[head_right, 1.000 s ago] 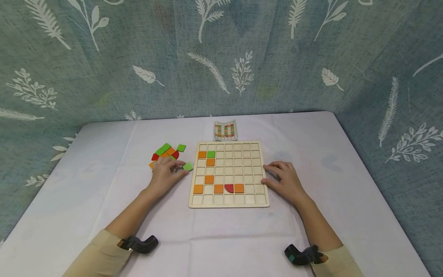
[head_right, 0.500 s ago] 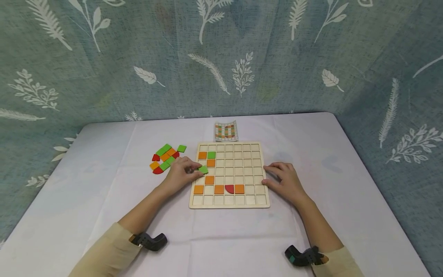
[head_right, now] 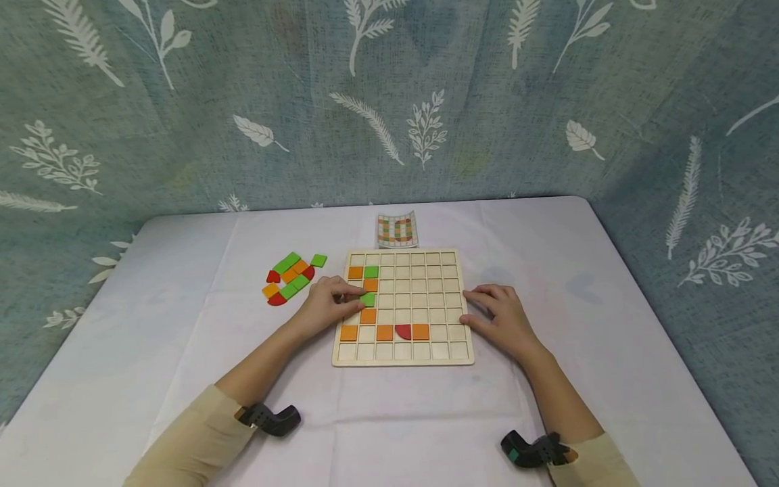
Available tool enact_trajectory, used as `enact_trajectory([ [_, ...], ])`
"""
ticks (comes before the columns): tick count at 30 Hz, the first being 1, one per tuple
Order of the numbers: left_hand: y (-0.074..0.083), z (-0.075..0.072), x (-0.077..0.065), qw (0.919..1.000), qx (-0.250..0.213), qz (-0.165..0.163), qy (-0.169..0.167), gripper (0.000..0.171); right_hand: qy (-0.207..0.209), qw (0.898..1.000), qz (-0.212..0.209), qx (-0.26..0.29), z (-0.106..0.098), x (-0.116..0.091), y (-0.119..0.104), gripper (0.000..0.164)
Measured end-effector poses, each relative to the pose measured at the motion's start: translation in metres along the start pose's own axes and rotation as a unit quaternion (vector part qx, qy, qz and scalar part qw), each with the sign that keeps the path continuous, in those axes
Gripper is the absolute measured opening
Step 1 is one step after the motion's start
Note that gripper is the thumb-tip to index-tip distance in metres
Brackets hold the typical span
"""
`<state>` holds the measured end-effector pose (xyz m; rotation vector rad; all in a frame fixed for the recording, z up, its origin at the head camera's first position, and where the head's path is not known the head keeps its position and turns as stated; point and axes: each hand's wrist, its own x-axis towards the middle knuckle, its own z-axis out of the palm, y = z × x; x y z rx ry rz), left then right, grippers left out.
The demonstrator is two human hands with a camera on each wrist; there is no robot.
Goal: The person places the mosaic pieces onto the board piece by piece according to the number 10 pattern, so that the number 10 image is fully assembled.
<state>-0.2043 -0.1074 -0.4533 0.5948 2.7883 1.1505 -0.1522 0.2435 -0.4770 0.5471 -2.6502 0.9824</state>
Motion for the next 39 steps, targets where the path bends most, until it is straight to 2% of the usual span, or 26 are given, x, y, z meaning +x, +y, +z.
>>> enact_trajectory([
  [9, 0.003, 0.006, 0.002, 0.9992, -0.017, -0.024, 0.026, 0.018, -0.003, 1.000, 0.001, 0.002, 0.000, 0.000, -0.001, 0.048],
  [13, 0.000, 0.004, 0.000, 0.9979, -0.034, -0.022, 0.050, 0.018, -0.006, 1.000, 0.001, 0.001, 0.000, 0.001, -0.002, 0.048],
  [16, -0.004, 0.000, -0.003, 0.9969, -0.027, -0.012, 0.073, 0.020, -0.006, 1.000, 0.002, -0.002, 0.000, 0.002, -0.002, 0.048],
  [19, -0.007, -0.006, -0.008, 0.9963, 0.001, -0.008, 0.085, 0.024, -0.006, 1.000, 0.004, -0.002, -0.001, 0.002, -0.002, 0.048],
  [24, -0.014, -0.025, -0.015, 0.9931, 0.045, -0.029, 0.104, 0.028, -0.010, 1.000, 0.017, -0.001, -0.001, 0.000, -0.003, 0.048],
  [30, -0.023, -0.048, -0.026, 0.9886, 0.051, -0.057, 0.130, 0.036, -0.014, 1.000, 0.026, -0.003, 0.000, -0.002, -0.004, 0.048],
  [39, -0.043, -0.067, -0.043, 0.9810, 0.072, -0.099, 0.151, 0.040, -0.004, 1.000, 0.001, -0.005, 0.001, -0.001, -0.005, 0.046],
])
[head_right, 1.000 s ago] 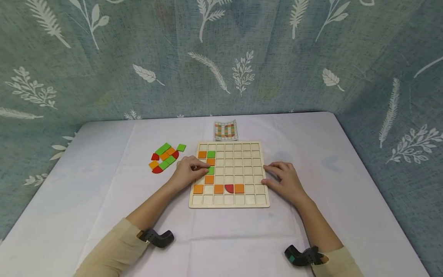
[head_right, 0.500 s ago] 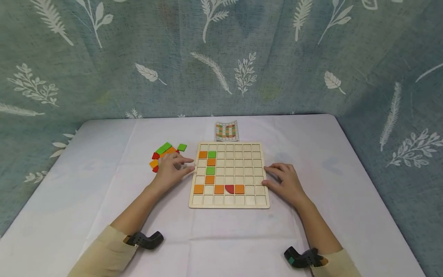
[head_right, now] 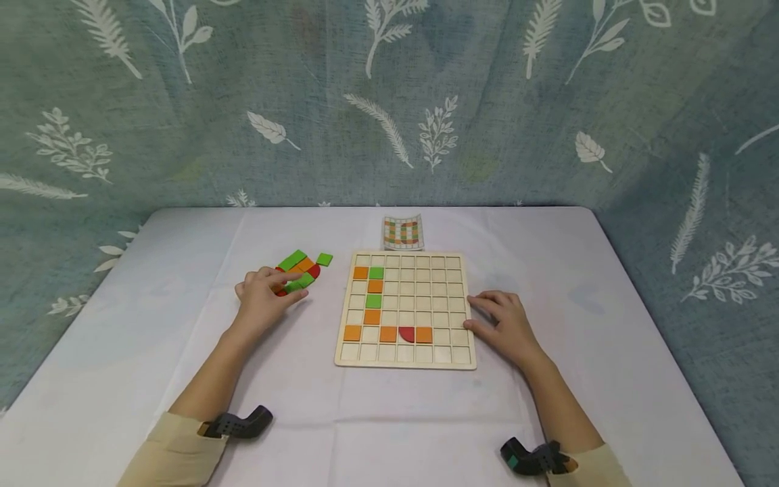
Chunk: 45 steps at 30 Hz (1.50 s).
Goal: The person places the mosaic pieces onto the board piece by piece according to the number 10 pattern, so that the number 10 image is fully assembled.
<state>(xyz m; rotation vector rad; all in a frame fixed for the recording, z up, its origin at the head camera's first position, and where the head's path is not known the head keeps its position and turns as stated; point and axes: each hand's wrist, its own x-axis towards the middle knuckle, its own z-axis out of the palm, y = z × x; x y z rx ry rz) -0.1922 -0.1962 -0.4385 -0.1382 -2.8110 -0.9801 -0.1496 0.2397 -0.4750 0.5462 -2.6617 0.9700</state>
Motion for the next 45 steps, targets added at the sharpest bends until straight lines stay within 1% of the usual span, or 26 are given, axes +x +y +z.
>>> enact_trajectory([
  [4, -0.009, -0.003, 0.001, 0.9996, 0.025, -0.007, 0.008, 0.042, -0.002, 1.000, -0.001, 0.001, 0.001, 0.000, 0.001, 0.046],
  [8, -0.011, -0.003, 0.000, 0.9988, 0.046, -0.012, 0.014, 0.044, -0.005, 1.000, 0.003, 0.004, 0.001, 0.000, 0.001, 0.046],
  [11, -0.011, -0.001, 0.000, 0.9987, 0.047, -0.012, 0.016, 0.045, -0.004, 1.000, 0.003, 0.003, 0.001, 0.000, 0.001, 0.046],
  [19, -0.012, 0.002, 0.000, 0.9987, 0.046, -0.006, 0.022, 0.041, 0.003, 1.000, -0.002, 0.006, 0.000, 0.001, 0.001, 0.046],
  [26, -0.013, 0.002, -0.001, 0.9982, 0.058, -0.009, 0.009, 0.040, 0.004, 1.000, 0.004, 0.008, 0.000, 0.000, 0.002, 0.045],
  [29, -0.014, 0.003, -0.002, 0.9970, 0.076, 0.013, 0.012, 0.037, 0.004, 1.000, 0.006, 0.005, -0.001, 0.000, 0.004, 0.046],
  [34, -0.015, 0.005, -0.002, 0.9930, 0.092, 0.068, 0.029, 0.035, -0.002, 1.000, 0.012, 0.007, -0.001, 0.000, 0.003, 0.046],
  [37, -0.013, 0.007, -0.003, 0.9914, 0.080, 0.093, 0.044, 0.034, -0.006, 1.000, 0.018, 0.005, -0.001, 0.000, 0.002, 0.045],
  [39, -0.010, 0.009, -0.003, 0.9910, 0.067, 0.105, 0.049, 0.033, -0.005, 1.000, 0.022, 0.005, -0.001, -0.001, 0.002, 0.045],
  [42, -0.005, 0.011, -0.005, 0.9910, 0.050, 0.116, 0.045, 0.031, -0.005, 1.000, 0.021, 0.005, -0.001, 0.000, 0.002, 0.045],
  [45, 0.001, 0.014, -0.008, 0.9913, 0.034, 0.123, 0.034, 0.028, -0.006, 1.000, 0.016, 0.006, -0.001, 0.000, 0.003, 0.045],
])
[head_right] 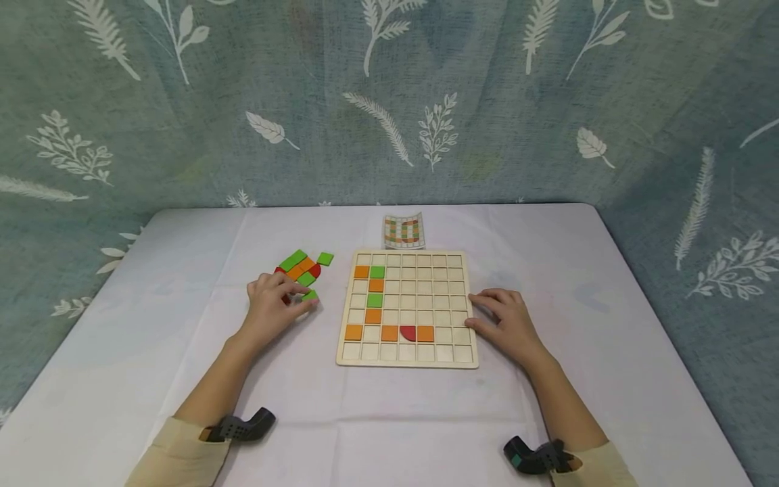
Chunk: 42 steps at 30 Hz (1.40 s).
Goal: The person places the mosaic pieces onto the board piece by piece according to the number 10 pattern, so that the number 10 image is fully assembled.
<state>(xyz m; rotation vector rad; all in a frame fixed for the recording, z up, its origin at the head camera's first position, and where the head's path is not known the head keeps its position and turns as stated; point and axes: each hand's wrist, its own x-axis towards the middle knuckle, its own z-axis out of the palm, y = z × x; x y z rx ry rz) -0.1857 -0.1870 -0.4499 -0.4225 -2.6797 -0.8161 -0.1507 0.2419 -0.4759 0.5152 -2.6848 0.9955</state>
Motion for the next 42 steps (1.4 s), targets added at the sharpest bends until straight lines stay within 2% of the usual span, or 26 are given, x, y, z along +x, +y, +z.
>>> enact_trajectory([
  [5, 0.013, 0.002, 0.001, 0.9993, -0.030, 0.017, -0.013, 0.028, 0.002, 1.000, 0.001, 0.002, 0.000, 0.000, 0.000, 0.045],
  [11, 0.028, 0.007, 0.001, 0.9980, -0.042, 0.042, -0.023, 0.025, 0.002, 1.000, 0.003, 0.006, 0.001, 0.000, 0.000, 0.045],
  [26, 0.053, 0.037, -0.009, 0.9874, -0.058, 0.130, -0.067, 0.025, 0.002, 1.000, 0.004, 0.009, 0.001, 0.000, 0.000, 0.045],
  [33, 0.064, 0.044, -0.013, 0.9834, -0.082, 0.133, -0.093, 0.025, 0.006, 1.000, -0.002, 0.010, 0.002, 0.000, 0.000, 0.045],
  [42, 0.070, 0.051, -0.015, 0.9833, -0.091, 0.131, -0.087, 0.025, 0.002, 1.000, 0.001, 0.003, 0.001, -0.001, 0.000, 0.045],
])
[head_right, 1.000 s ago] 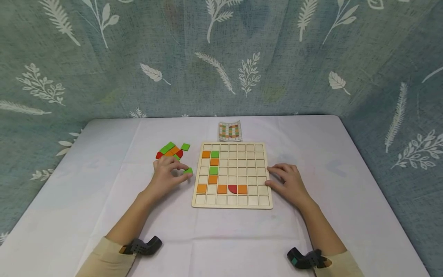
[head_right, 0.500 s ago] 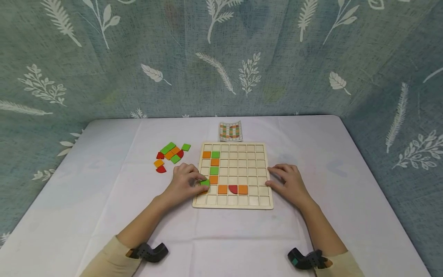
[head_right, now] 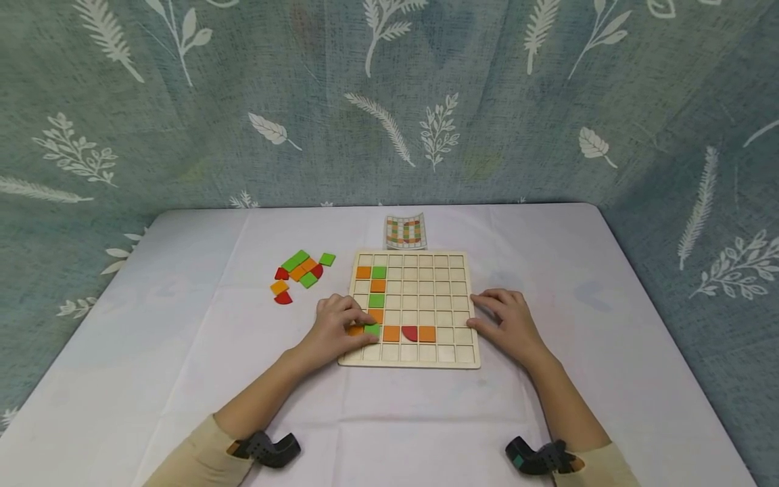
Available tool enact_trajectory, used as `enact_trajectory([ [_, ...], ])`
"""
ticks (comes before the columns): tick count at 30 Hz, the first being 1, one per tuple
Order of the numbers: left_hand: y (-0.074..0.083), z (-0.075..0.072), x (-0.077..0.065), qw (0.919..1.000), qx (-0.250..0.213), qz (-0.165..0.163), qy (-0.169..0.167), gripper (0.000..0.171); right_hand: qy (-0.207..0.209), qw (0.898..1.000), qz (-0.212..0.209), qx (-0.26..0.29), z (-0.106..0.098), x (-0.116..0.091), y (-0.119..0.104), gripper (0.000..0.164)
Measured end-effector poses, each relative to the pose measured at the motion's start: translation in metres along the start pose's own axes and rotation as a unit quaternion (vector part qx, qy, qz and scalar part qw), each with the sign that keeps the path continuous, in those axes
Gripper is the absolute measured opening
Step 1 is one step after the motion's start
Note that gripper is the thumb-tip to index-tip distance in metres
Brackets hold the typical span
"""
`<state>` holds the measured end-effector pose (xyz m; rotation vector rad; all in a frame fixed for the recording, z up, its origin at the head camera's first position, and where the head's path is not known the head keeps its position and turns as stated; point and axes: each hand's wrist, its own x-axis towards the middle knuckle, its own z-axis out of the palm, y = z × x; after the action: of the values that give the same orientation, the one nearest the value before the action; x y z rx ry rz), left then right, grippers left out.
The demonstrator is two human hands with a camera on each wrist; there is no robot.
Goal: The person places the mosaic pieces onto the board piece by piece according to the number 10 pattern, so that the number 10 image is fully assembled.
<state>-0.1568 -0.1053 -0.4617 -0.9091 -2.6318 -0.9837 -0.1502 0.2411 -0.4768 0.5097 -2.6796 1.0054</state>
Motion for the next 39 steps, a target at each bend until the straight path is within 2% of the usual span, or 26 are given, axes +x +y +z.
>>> enact_trajectory([
  [10, 0.002, -0.002, -0.001, 0.9997, 0.021, 0.007, 0.006, 0.024, -0.002, 1.000, 0.002, -0.001, -0.001, 0.000, -0.001, 0.045],
  [13, 0.001, -0.005, -0.001, 0.9998, 0.012, 0.001, 0.016, 0.026, -0.001, 1.000, 0.002, -0.003, -0.001, 0.000, 0.000, 0.045],
  [18, -0.004, -0.013, 0.002, 0.9982, -0.020, -0.039, 0.040, 0.029, 0.001, 1.000, -0.001, -0.004, -0.001, 0.001, 0.001, 0.045],
  [23, -0.010, -0.028, 0.001, 0.9949, -0.019, -0.092, 0.037, 0.030, -0.001, 1.000, -0.010, 0.003, -0.002, 0.001, 0.001, 0.045],
  [32, -0.029, -0.056, -0.020, 0.9874, -0.002, -0.152, 0.043, 0.030, 0.004, 1.000, -0.014, -0.002, -0.001, 0.001, 0.002, 0.046],
  [39, -0.043, -0.080, -0.033, 0.9829, 0.018, -0.176, 0.052, 0.033, 0.007, 1.000, -0.015, -0.002, -0.001, 0.001, 0.001, 0.046],
])
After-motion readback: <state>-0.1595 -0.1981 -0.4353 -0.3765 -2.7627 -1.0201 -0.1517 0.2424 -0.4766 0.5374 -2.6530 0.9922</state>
